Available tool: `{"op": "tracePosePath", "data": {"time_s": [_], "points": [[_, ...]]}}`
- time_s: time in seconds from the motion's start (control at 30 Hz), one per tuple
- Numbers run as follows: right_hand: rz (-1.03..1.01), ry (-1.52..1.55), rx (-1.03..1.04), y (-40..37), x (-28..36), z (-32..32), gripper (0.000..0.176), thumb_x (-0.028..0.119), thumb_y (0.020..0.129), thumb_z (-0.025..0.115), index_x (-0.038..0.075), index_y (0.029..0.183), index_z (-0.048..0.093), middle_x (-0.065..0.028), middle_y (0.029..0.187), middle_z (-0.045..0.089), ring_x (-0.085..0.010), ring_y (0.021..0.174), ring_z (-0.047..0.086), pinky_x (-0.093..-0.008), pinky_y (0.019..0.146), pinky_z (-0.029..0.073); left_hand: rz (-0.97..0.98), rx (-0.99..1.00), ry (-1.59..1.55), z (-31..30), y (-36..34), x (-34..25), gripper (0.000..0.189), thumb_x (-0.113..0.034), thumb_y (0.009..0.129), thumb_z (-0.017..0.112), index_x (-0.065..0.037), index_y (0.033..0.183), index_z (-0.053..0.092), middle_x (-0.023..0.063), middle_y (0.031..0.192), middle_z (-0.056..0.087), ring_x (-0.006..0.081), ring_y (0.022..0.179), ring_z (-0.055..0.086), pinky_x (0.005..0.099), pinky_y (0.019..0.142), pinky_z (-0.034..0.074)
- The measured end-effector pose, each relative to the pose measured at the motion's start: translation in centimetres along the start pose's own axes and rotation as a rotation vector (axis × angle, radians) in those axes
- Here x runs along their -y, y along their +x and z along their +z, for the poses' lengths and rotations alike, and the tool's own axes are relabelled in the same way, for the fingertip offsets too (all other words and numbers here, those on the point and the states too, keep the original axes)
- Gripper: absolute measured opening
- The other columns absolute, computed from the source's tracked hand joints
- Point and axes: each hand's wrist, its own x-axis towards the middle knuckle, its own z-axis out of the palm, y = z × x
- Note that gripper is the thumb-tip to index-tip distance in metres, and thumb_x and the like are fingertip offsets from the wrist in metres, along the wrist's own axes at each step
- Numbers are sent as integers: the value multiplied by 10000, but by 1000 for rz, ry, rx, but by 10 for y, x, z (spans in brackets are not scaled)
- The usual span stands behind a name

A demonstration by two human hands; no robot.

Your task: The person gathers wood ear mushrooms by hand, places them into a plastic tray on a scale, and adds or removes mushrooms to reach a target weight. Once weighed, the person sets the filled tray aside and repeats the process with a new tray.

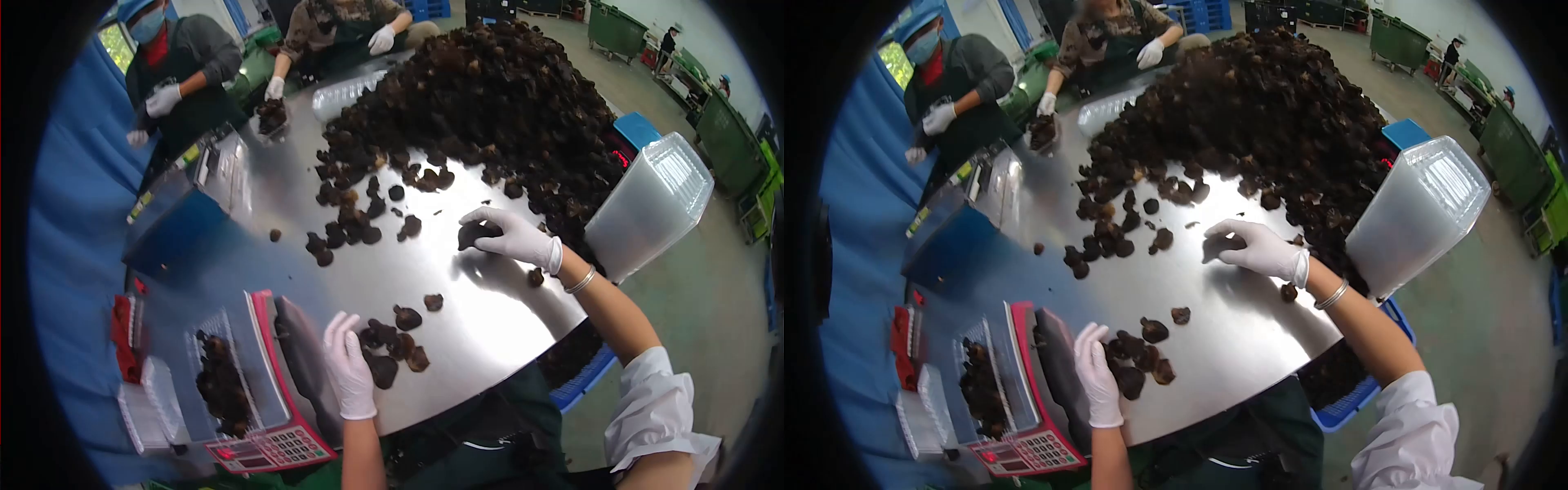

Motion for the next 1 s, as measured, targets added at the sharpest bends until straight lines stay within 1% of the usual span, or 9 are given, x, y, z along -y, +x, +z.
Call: {"op": "tracePosePath", "data": {"time_s": [0.17, 0.33, 0.43, 0.5, 0.63, 0.8, 0.87, 0.93, 1.0], "points": [[103, 593, 114, -7, 27, 51, 438, 136, 959, 580, 75, 1392, 555, -61, 1295, 625, -164, 1171, 596, -327, 1051, 462, 21, -31, -17, -1, -4, 0, 287, -150, 1030, 476, 17, 1173, 660, 192, 1294, 599, 328, 1228, 557, 415, 1079, 404], [19, 337, 183, 4, 29, 71, 321, 121, 971, 567, 39, 1271, 648, -51, 1232, 668, -136, 1142, 609, -308, 1034, 458, -114, -269, -471, -45, 38, -65, 420, -206, 1012, 545, 45, 1350, 560, 121, 1347, 585, 261, 1243, 554, 397, 1139, 368], [19, 224, 43, -4, 41, 61, 280, 121, 971, 562, 34, 1206, 687, -74, 1216, 687, -160, 1174, 601, -319, 1070, 434, 303, -79, -1569, -122, 73, -148, 754, -298, 982, 461, 90, 1560, 169, 297, 1647, 86, 426, 1542, 22, 548, 1255, 26], [18, 332, -38, -4, 29, 54, 271, 121, 991, 550, 14, 1202, 683, -69, 1213, 687, -158, 1169, 605, -327, 1074, 434, 729, 6, -1303, -168, 88, -178, 781, -336, 983, 445, 100, 1558, 147, 322, 1638, 60, 469, 1529, -18, 584, 1250, -23], [95, 356, -166, -8, 22, 43, 240, 123, 1031, 527, 23, 1192, 675, -56, 1139, 706, -144, 1122, 632, -300, 1012, 468, 892, -182, -776, -183, 103, -239, 787, -347, 985, 440, 102, 1558, 141, 331, 1634, 51, 476, 1526, -21, 591, 1247, -30], [123, 167, -292, -15, 3, 53, 284, 169, 962, 595, 35, 1202, 667, -87, 1094, 688, -174, 1086, 621, -321, 991, 468, 895, -282, -549, -170, 117, -267, 794, -359, 987, 434, 104, 1558, 134, 343, 1629, 39, 484, 1522, -26, 601, 1243, -38], [-142, -231, -361, -13, -7, 66, 287, 144, 907, 594, 24, 1159, 661, -177, 1105, 658, -309, 1076, 605, -400, 969, 475, 826, -332, -591, -158, 118, -257, 797, -364, 988, 431, 105, 1558, 131, 348, 1627, 34, 488, 1521, -28, 604, 1242, -42], [-365, -653, -296, -17, 22, 83, 257, 115, 901, 568, -13, 1106, 656, -229, 1110, 639, -398, 1074, 580, -454, 961, 472, 658, -187, -1037, -146, 111, -228, 785, -368, 999, 412, 104, 1559, 128, 347, 1628, 31, 497, 1518, -20, 602, 1243, -32], [-381, -406, -208, -19, 11, 112, 353, 142, 890, 607, -31, 1198, 596, -245, 1184, 597, -427, 1145, 543, -505, 1031, 413, 342, 7, -1562, -116, 96, -162, 780, -449, 1034, 365, 106, 1550, 182, 316, 1631, 135, 470, 1523, 97, 564, 1254, 42]]}}
